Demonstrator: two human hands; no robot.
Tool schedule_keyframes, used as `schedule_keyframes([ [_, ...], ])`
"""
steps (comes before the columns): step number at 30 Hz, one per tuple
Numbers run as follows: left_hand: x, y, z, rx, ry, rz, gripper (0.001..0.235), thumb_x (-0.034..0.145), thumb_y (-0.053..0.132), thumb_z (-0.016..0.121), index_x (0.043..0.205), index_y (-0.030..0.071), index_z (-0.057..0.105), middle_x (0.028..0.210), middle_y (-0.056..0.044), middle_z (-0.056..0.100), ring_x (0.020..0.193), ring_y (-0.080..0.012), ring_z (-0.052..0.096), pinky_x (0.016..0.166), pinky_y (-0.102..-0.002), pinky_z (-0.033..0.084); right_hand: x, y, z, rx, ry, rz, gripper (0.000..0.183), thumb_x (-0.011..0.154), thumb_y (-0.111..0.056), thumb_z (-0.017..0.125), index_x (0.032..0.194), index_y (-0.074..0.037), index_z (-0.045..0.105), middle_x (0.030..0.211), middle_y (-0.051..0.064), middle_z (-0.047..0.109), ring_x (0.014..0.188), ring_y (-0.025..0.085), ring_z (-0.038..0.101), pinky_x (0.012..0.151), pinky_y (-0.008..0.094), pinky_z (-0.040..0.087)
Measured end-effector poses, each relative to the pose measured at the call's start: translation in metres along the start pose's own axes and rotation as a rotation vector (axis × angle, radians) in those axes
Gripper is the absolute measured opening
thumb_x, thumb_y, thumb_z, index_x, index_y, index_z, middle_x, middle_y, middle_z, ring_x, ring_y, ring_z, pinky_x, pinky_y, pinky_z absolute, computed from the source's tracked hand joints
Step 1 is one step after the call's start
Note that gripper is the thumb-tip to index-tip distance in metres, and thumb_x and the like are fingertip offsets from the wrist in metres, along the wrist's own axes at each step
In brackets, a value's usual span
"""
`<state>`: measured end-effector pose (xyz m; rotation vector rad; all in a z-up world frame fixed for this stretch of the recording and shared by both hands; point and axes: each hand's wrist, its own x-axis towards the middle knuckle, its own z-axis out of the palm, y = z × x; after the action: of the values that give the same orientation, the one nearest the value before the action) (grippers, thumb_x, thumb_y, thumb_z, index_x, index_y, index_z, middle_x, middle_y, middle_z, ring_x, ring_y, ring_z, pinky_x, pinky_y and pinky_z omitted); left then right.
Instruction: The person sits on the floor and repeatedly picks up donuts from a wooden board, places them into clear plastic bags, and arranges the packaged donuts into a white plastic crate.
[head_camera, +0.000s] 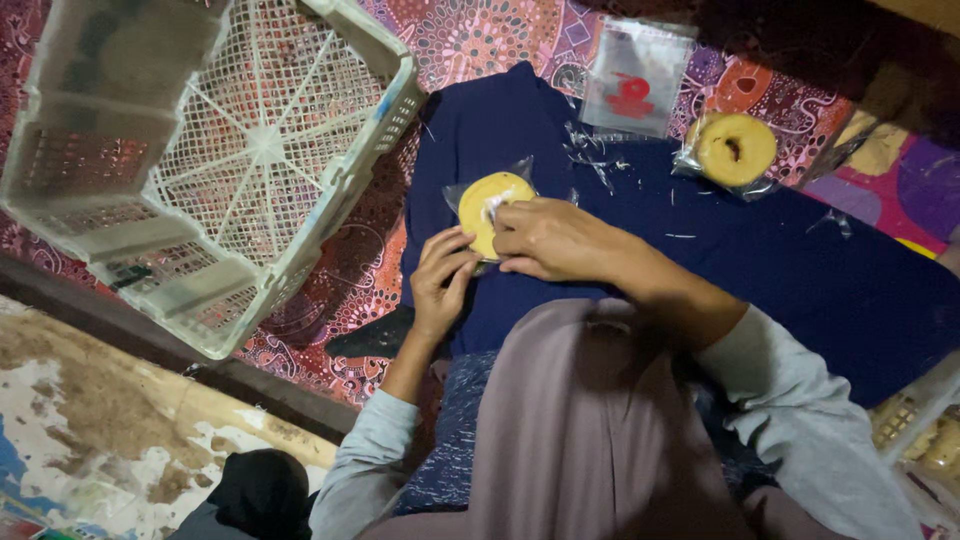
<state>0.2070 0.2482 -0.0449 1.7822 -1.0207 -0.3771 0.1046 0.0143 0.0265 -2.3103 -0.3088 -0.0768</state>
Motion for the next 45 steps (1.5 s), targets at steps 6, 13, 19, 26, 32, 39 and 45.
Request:
schedule_keyframes([
  [6, 0.001, 0.003, 0.022, -0.069, 0.162, -0.078, 0.008, 0.087, 0.004, 0.076, 0.09, -0.001, 0.069, 0.103, -0.013, 0.065, 0.106, -0.0279, 0.064, 0.096, -0.037, 0.052, 0.0, 0.011, 0.009, 0.043, 0.089, 0.265, 0.022, 0.09, -0.024, 0.075, 0.097, -0.004, 0.071, 0.098, 0.012, 0.066, 0.086, 0.034, 0.068, 0.07, 0.045, 0.055],
  [13, 0.002, 0.002, 0.048, -0.055, 0.33, -0.345, 0.013, 0.09, 0.001, 0.072, 0.081, -0.002, 0.063, 0.09, -0.01, 0.063, 0.084, -0.0191, 0.062, 0.077, -0.03, 0.05, 0.004, -0.003, 0.028, -0.124, 0.25, 0.512, 0.014, 0.094, -0.024, 0.075, 0.096, -0.01, 0.073, 0.102, 0.011, 0.067, 0.098, 0.033, 0.067, 0.085, 0.046, 0.053],
  [19, -0.008, 0.004, 0.048, -0.092, 0.324, -0.302, 0.015, 0.091, -0.001, 0.071, 0.081, -0.001, 0.06, 0.091, -0.009, 0.062, 0.085, -0.0185, 0.061, 0.078, -0.03, 0.05, 0.01, 0.006, 0.035, -0.335, 0.472, 0.475, 0.071, 0.083, -0.035, 0.081, 0.142, -0.009, 0.051, 0.145, 0.028, 0.047, 0.133, 0.046, 0.046, 0.106, 0.053, 0.038],
  [26, -0.005, -0.01, 0.06, -0.185, 0.341, -0.453, 0.015, 0.09, -0.002, 0.071, 0.08, -0.001, 0.06, 0.095, -0.004, 0.058, 0.075, -0.0079, 0.049, 0.064, -0.022, 0.041, 0.005, 0.03, 0.04, 0.28, 0.604, 0.764, 0.098, 0.078, -0.031, 0.085, 0.153, -0.001, 0.029, 0.134, 0.025, 0.053, 0.104, 0.036, 0.065, 0.092, 0.043, 0.052],
  [32, 0.004, 0.008, 0.058, -0.83, 0.436, -0.466, 0.031, 0.096, 0.003, 0.066, 0.123, 0.004, 0.052, 0.12, -0.009, 0.057, 0.103, -0.0148, 0.059, 0.09, -0.029, 0.052, 0.0, 0.023, 0.053, 0.585, 0.618, 0.832, 0.08, 0.086, -0.026, 0.079, 0.153, -0.007, 0.04, 0.106, 0.013, 0.077, 0.094, 0.015, 0.075, 0.08, 0.031, 0.059],
  [39, 0.033, 0.046, 0.061, -1.036, 0.06, -0.505, 0.067, 0.092, 0.001, 0.07, 0.15, 0.004, 0.037, 0.144, -0.014, 0.054, 0.135, -0.0235, 0.055, 0.115, -0.038, 0.046, -0.029, 0.039, 0.054, 0.77, 0.662, 0.625, 0.052, 0.101, -0.02, 0.071, 0.147, -0.005, 0.053, 0.119, 0.014, 0.074, 0.104, 0.012, 0.069, 0.087, 0.027, 0.058],
  [45, 0.041, 0.049, 0.078, -1.095, 0.186, -0.555, 0.053, 0.098, 0.005, 0.066, 0.145, 0.002, 0.042, 0.136, -0.012, 0.06, 0.122, -0.0213, 0.063, 0.104, -0.036, 0.056, -0.052, 0.042, 0.037, 0.573, 0.83, 0.681, 0.049, 0.107, -0.02, 0.062, 0.152, -0.006, 0.048, 0.114, 0.006, 0.074, 0.097, 0.01, 0.072, 0.086, 0.026, 0.059],
])
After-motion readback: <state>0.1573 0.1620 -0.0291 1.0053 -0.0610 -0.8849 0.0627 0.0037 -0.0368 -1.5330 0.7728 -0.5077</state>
